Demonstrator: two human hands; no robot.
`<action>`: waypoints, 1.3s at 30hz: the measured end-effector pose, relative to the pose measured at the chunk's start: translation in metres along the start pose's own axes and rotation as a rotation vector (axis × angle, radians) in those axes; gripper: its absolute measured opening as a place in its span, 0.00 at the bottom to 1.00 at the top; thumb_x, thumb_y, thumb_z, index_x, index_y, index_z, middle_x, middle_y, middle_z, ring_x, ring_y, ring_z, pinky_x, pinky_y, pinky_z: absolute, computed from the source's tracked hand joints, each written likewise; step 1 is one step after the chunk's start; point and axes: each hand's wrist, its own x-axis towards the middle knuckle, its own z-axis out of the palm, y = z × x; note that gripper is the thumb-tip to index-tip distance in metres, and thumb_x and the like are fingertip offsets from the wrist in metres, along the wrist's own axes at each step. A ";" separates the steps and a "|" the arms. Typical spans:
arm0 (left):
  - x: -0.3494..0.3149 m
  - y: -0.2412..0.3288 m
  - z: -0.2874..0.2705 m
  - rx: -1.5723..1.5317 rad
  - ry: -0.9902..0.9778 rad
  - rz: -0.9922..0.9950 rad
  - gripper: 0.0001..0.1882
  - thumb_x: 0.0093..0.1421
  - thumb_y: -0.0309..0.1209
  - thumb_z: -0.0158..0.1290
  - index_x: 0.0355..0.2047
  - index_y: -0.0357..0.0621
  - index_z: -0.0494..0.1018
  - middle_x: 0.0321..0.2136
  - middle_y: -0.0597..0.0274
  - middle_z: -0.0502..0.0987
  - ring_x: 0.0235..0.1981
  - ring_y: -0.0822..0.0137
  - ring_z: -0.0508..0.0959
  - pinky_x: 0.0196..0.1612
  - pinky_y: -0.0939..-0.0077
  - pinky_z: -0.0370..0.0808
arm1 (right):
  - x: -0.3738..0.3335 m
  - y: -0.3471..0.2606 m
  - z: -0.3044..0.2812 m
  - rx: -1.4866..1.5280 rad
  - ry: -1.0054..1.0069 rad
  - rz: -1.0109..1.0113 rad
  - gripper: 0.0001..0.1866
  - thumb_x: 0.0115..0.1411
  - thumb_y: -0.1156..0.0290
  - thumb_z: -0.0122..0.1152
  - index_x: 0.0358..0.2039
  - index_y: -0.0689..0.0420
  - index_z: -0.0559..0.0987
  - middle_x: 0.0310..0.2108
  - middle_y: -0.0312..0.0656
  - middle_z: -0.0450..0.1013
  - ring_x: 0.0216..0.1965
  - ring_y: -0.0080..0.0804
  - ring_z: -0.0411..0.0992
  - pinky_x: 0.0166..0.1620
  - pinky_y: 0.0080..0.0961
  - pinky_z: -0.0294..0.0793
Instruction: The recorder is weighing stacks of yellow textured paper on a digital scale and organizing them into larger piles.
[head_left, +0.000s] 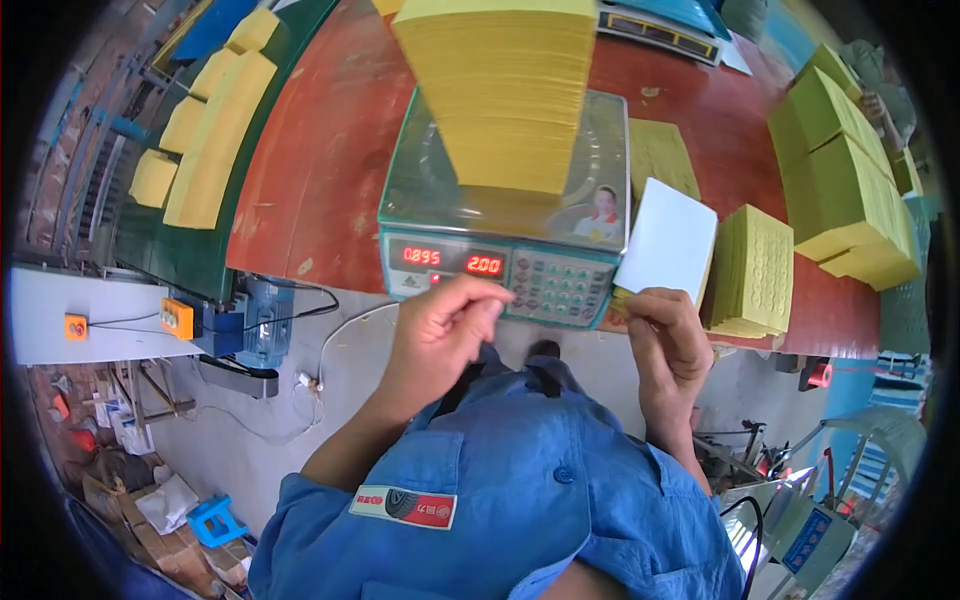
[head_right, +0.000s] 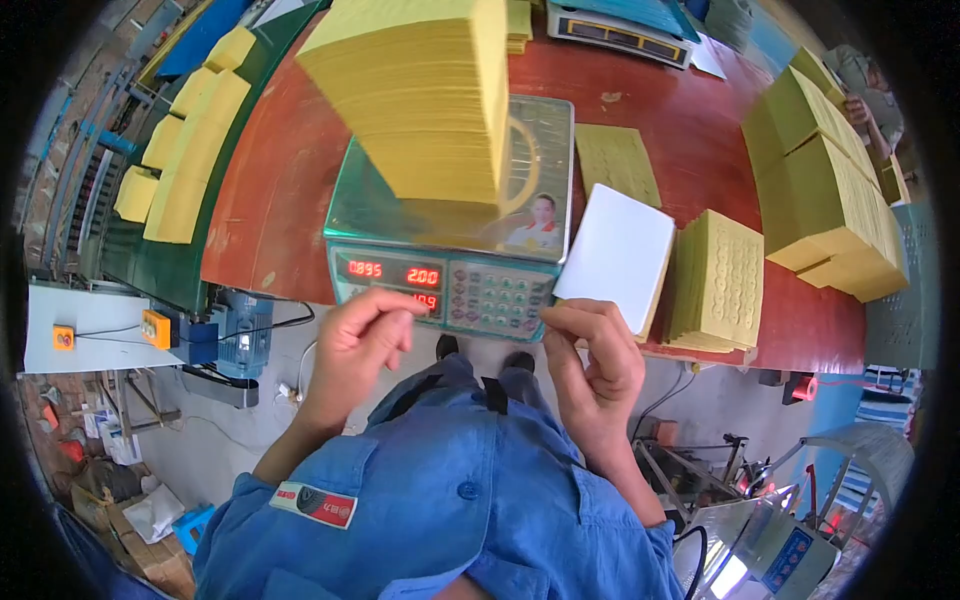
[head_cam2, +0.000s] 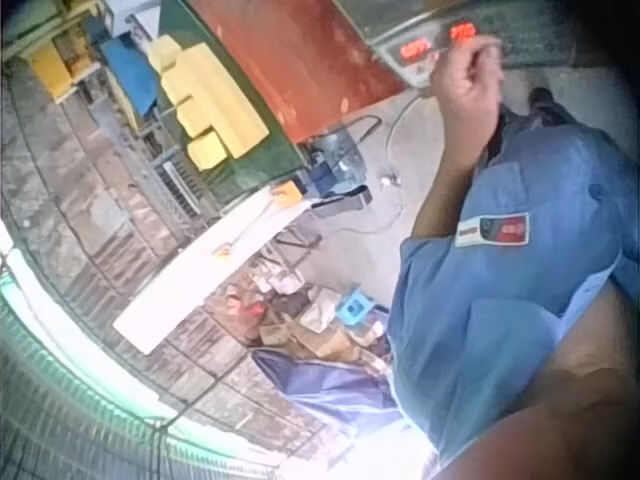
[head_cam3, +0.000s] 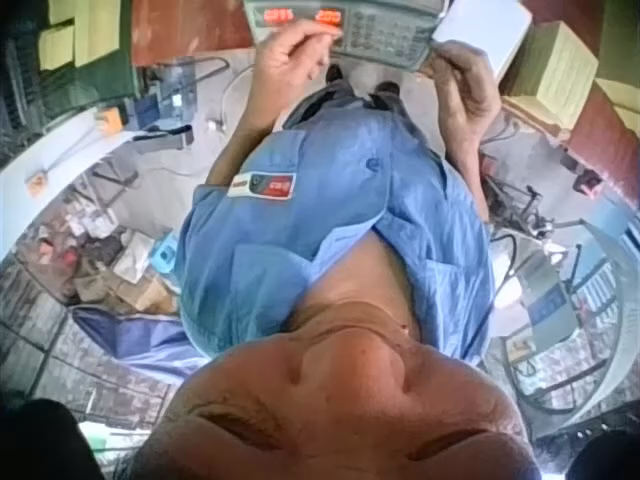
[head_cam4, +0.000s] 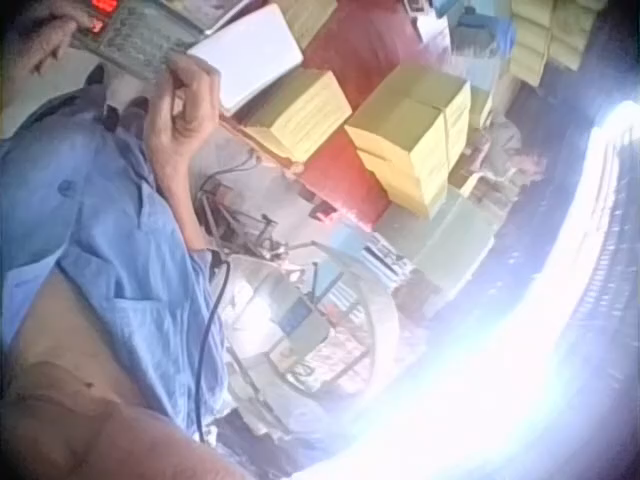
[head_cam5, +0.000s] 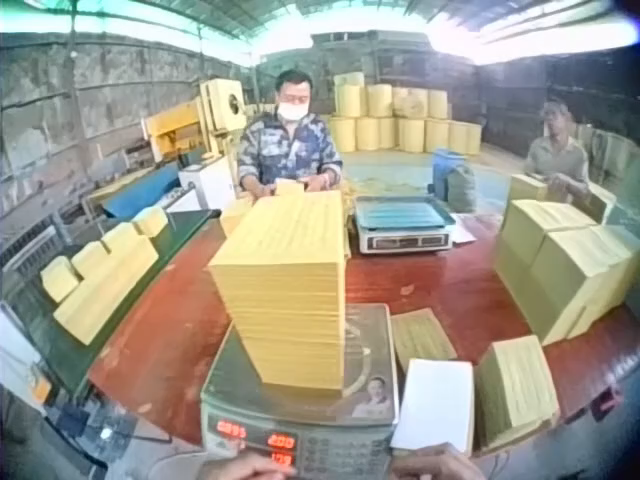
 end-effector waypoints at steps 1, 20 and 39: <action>-0.002 -0.004 -0.015 0.007 0.038 -0.019 0.08 0.68 0.26 0.49 0.41 0.39 0.78 0.23 0.68 0.73 0.21 0.82 0.68 0.24 0.87 0.64 | 0.001 0.001 0.011 -0.003 -0.013 0.003 0.09 0.56 0.88 0.57 0.37 0.66 0.79 0.37 0.43 0.74 0.36 0.26 0.71 0.41 0.20 0.69; 0.091 0.016 -0.122 -0.130 0.099 0.239 0.12 0.70 0.33 0.48 0.45 0.37 0.75 0.35 0.61 0.78 0.34 0.74 0.77 0.34 0.81 0.74 | 0.051 -0.008 0.090 0.119 0.217 0.001 0.07 0.61 0.85 0.55 0.38 0.65 0.79 0.35 0.37 0.73 0.36 0.20 0.70 0.40 0.17 0.69; 0.207 -0.009 -0.054 -0.709 0.027 -0.082 0.26 0.69 0.44 0.47 0.62 0.43 0.65 0.55 0.63 0.72 0.55 0.70 0.71 0.58 0.70 0.67 | 0.150 0.059 0.100 0.429 0.226 0.274 0.24 0.72 0.61 0.46 0.61 0.65 0.68 0.57 0.46 0.69 0.59 0.30 0.67 0.60 0.26 0.64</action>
